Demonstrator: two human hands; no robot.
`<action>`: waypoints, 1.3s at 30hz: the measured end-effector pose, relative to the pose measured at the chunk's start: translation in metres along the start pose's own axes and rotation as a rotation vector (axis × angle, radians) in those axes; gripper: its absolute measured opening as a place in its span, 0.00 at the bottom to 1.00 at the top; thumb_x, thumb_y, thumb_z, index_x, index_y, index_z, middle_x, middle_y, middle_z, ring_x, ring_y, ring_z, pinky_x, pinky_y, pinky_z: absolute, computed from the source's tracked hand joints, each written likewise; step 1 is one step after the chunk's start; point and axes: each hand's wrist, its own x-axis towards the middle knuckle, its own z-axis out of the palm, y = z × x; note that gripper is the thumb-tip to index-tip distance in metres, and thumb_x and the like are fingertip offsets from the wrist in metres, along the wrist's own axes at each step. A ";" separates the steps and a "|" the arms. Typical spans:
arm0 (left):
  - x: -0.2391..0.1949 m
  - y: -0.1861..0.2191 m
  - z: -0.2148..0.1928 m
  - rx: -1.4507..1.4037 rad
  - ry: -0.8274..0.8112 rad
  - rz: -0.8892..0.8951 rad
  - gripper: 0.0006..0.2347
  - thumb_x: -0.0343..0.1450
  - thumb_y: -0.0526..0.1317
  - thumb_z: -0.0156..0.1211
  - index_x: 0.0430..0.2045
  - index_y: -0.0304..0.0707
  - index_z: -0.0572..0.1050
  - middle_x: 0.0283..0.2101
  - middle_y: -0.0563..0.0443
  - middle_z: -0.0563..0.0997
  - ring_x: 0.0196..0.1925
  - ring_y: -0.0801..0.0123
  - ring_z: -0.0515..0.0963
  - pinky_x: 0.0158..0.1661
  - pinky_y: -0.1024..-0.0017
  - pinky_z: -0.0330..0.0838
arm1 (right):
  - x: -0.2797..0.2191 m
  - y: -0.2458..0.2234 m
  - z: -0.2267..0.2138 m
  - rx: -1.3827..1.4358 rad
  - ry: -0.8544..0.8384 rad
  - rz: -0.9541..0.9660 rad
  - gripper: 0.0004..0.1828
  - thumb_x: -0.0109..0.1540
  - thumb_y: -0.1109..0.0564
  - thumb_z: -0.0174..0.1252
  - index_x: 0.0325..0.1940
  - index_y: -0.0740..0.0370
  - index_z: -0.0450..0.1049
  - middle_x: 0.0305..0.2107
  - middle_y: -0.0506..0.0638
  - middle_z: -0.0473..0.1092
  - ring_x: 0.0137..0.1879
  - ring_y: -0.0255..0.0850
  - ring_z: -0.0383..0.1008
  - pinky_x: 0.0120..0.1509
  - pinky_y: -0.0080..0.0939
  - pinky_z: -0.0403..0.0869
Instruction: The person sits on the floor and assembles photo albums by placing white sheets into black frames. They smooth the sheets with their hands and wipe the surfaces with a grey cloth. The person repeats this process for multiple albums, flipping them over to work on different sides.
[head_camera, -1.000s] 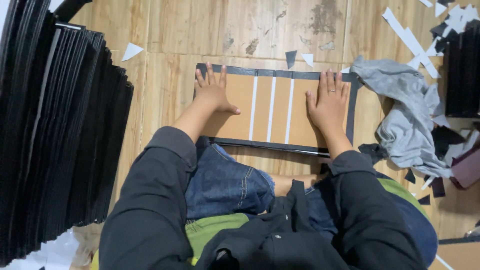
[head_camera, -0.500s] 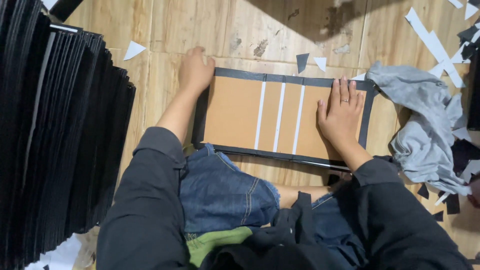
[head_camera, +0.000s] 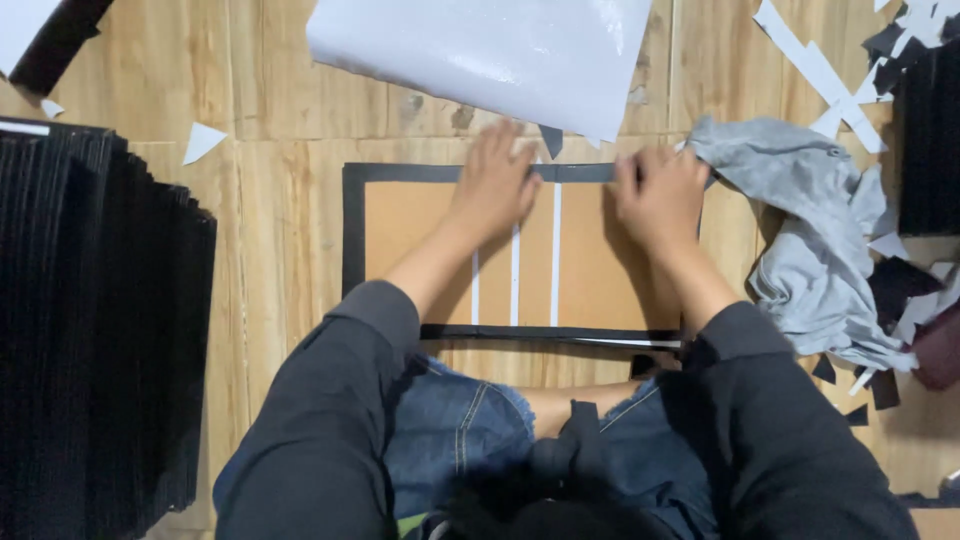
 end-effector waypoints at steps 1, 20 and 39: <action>-0.003 0.011 0.002 -0.034 -0.037 0.032 0.18 0.67 0.42 0.51 0.50 0.34 0.66 0.61 0.35 0.60 0.66 0.43 0.53 0.64 0.49 0.45 | 0.014 0.011 0.004 0.153 -0.104 0.161 0.24 0.69 0.48 0.38 0.22 0.62 0.62 0.22 0.59 0.65 0.37 0.61 0.62 0.45 0.59 0.58; 0.018 -0.012 0.000 0.094 -0.013 -0.185 0.29 0.68 0.47 0.40 0.65 0.50 0.42 0.51 0.55 0.70 0.55 0.55 0.62 0.58 0.49 0.43 | 0.089 0.015 -0.002 1.259 -0.415 0.986 0.30 0.60 0.59 0.37 0.67 0.59 0.43 0.29 0.51 0.61 0.24 0.37 0.64 0.24 0.34 0.64; 0.004 -0.008 0.003 -0.075 0.305 -0.015 0.23 0.61 0.45 0.51 0.49 0.45 0.54 0.45 0.46 0.63 0.47 0.57 0.63 0.48 0.58 0.52 | 0.099 -0.034 0.022 0.892 0.241 -0.048 0.18 0.55 0.70 0.57 0.45 0.55 0.69 0.31 0.46 0.72 0.42 0.37 0.72 0.46 0.37 0.68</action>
